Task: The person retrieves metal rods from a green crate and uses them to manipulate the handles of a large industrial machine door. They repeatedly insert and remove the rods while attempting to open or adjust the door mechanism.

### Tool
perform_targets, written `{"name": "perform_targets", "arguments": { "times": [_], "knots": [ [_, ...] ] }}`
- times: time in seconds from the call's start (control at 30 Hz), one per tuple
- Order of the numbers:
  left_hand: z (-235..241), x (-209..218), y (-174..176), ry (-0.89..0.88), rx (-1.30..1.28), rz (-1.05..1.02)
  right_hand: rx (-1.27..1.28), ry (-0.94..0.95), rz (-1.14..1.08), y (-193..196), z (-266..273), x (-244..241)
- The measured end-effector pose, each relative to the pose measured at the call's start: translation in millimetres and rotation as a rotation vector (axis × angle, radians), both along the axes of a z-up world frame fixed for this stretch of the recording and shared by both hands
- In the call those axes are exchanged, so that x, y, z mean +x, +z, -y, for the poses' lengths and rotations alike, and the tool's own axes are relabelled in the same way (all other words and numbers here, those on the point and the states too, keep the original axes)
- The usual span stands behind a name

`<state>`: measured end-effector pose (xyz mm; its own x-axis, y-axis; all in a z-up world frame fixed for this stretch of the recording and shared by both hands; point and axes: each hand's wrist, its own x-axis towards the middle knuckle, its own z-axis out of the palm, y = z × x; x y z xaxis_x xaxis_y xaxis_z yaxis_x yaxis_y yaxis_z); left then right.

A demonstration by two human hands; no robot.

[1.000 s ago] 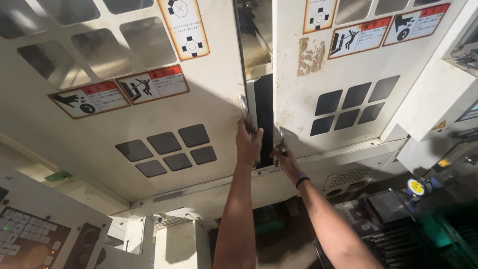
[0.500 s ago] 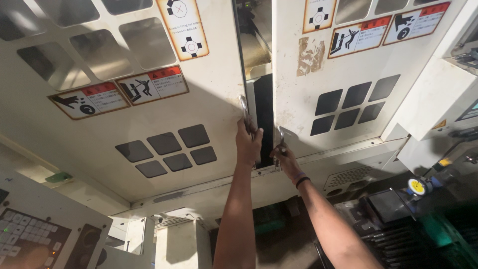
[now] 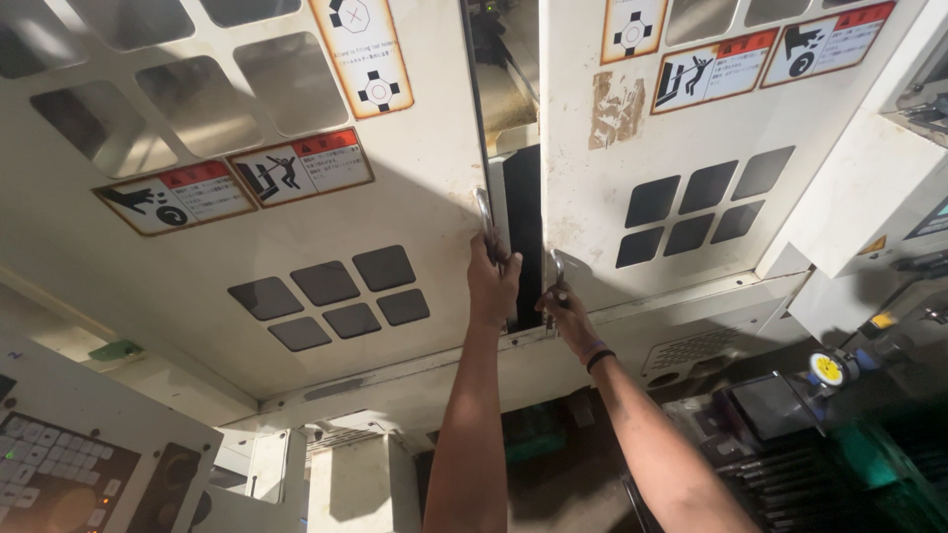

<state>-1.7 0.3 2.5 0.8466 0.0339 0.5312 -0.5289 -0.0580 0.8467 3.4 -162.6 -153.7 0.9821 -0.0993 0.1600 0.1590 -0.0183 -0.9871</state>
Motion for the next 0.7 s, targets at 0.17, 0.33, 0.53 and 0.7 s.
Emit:
{"name": "perform_targets", "arguments": {
  "times": [0.17,0.33,0.53,0.7],
  "knots": [
    [0,0,-1,0.004,-0.003,-0.034,-0.008,-0.009,-0.010,-2,0,-1],
    [0,-1,1,0.033,0.030,-0.024,0.057,0.030,0.063,-11,1,5],
    [0,-2,2,0.042,0.039,-0.063,-0.006,0.003,0.047,-14,3,6],
    [0,-3,4,0.026,0.025,-0.048,0.051,0.027,0.066,-10,1,4]
  ]
}}
